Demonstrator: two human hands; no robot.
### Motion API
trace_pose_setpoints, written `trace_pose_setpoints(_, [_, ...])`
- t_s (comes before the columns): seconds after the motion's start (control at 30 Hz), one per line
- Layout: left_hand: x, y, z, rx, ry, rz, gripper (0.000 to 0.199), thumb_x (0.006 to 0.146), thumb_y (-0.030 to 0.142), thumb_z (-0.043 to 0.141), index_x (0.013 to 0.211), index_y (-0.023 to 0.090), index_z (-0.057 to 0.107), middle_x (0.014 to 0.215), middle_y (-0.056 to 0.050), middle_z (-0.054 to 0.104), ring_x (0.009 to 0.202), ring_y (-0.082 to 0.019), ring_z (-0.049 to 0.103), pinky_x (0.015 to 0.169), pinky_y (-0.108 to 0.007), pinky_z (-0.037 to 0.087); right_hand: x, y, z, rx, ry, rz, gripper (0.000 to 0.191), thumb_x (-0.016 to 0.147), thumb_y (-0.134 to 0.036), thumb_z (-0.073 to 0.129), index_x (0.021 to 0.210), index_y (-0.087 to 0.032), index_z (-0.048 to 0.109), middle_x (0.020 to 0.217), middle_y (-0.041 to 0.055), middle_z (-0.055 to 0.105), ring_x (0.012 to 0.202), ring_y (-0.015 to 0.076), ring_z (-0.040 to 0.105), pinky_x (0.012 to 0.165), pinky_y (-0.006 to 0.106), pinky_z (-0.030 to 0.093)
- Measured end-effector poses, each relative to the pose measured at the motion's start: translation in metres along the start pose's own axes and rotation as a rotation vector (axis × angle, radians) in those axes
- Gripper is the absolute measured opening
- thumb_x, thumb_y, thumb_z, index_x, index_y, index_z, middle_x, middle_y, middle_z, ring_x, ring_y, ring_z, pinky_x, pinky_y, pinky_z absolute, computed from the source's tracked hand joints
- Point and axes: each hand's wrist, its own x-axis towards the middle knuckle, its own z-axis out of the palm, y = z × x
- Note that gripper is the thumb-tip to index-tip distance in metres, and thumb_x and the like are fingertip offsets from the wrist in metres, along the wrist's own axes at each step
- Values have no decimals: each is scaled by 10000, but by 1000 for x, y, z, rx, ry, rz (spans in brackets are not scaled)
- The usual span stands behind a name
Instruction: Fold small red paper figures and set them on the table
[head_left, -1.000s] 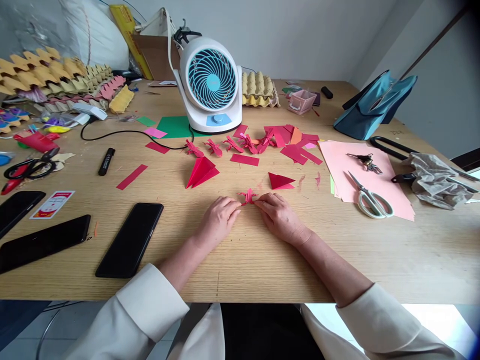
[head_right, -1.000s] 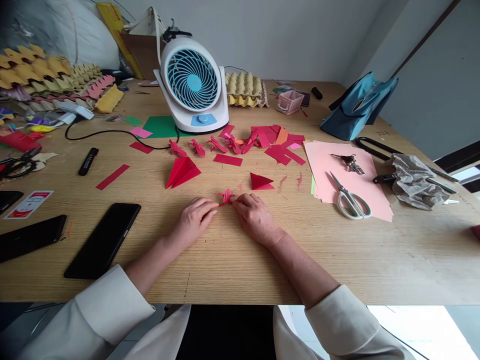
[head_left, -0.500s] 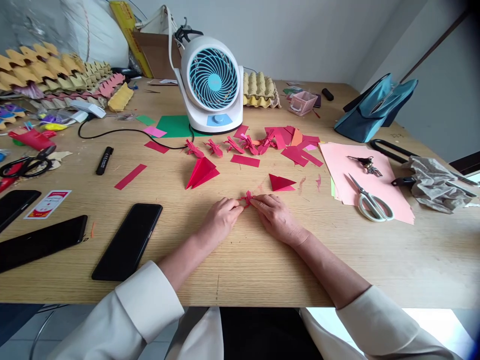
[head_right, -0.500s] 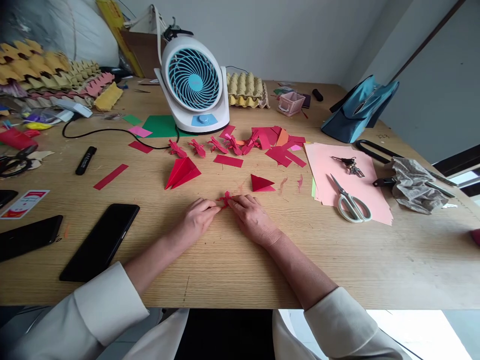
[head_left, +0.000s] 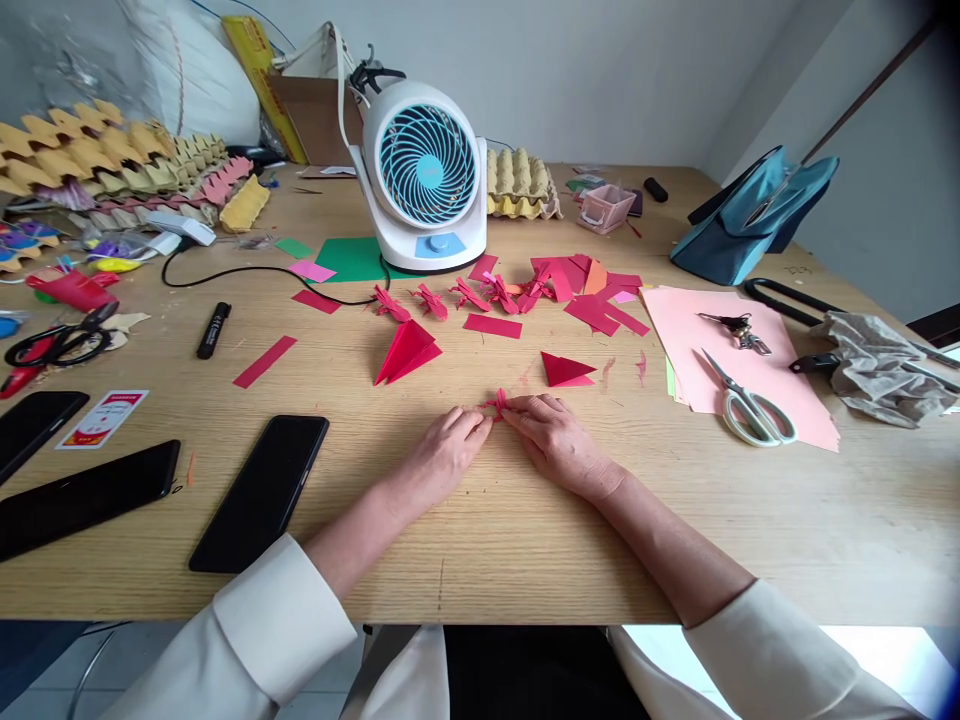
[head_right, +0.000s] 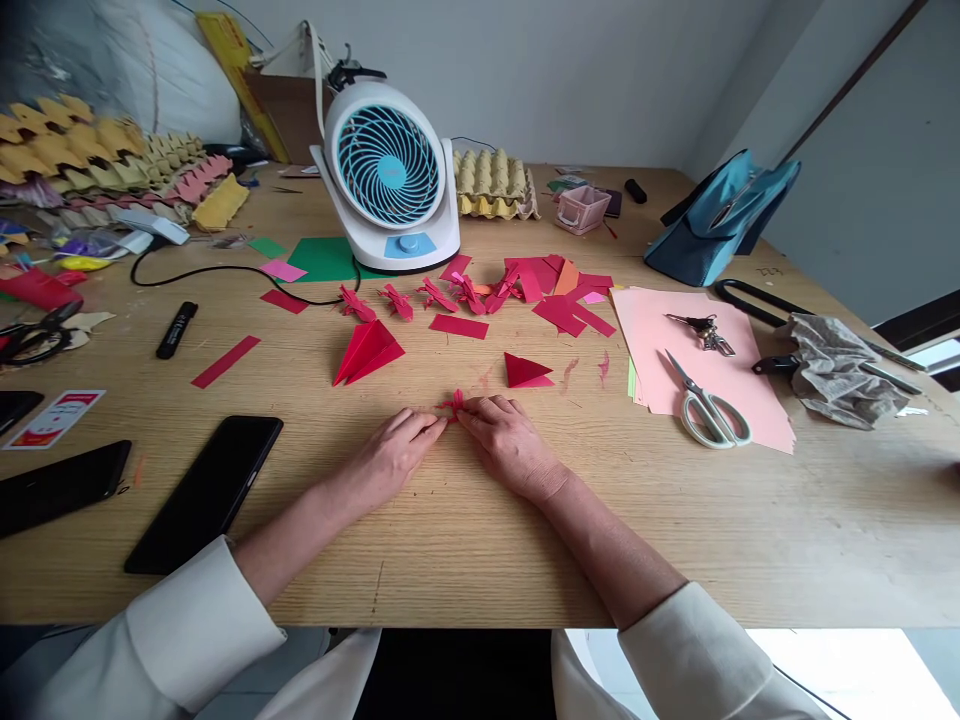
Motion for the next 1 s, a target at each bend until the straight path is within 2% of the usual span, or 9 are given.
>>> trace_pose_setpoints(0.23, [-1,7,-2,73,-81,-44,383,924,67,458,1285,90,582,1188,-128,646,1040,-261,562,911,-407,518,0,0,0,1,16,-2,344,1010,-176,454,1305,-164,629,1282,137,650,1113,256,595,933,440,512])
trace_pose_setpoints(0.33, [-2,8,-2,60,-60,-40,392,932,62,429,1296,82,573,1261,-138,621,1077,-256,557,939,-393,501,0,0,0,5,11,-9,349,1009,-180,457,1316,-178,624,1287,137,647,1117,259,596,931,448,512])
trace_pose_setpoints(0.47, [-2,10,-1,54,-44,-60,407,957,91,401,1337,100,548,1215,-134,645,1067,-256,565,957,-424,463,1,-2,-2,3,-6,1,352,1002,-169,469,1320,-171,621,1283,136,651,1115,258,598,933,443,509])
trace_pose_setpoints(0.57, [-1,12,-3,54,-93,-104,435,957,101,411,1378,124,517,1201,-124,654,1063,-258,562,939,-436,447,2,-2,-3,1,-13,5,348,998,-163,472,1311,-159,625,1286,135,653,1111,257,595,934,437,506])
trace_pose_setpoints(0.73, [5,13,-9,70,-206,-124,411,939,113,458,1336,161,553,1211,-105,648,1077,-265,545,921,-434,430,1,-2,-2,4,-9,6,337,1003,-168,465,1292,-160,637,1278,131,661,1090,255,599,918,440,506])
trace_pose_setpoints(1.0, [5,16,-12,71,-218,-132,456,917,88,467,1366,155,516,1241,-97,633,1084,-264,525,919,-439,417,2,-3,-2,-5,-11,6,340,996,-155,465,1289,-170,638,1281,130,661,1091,259,600,928,442,509])
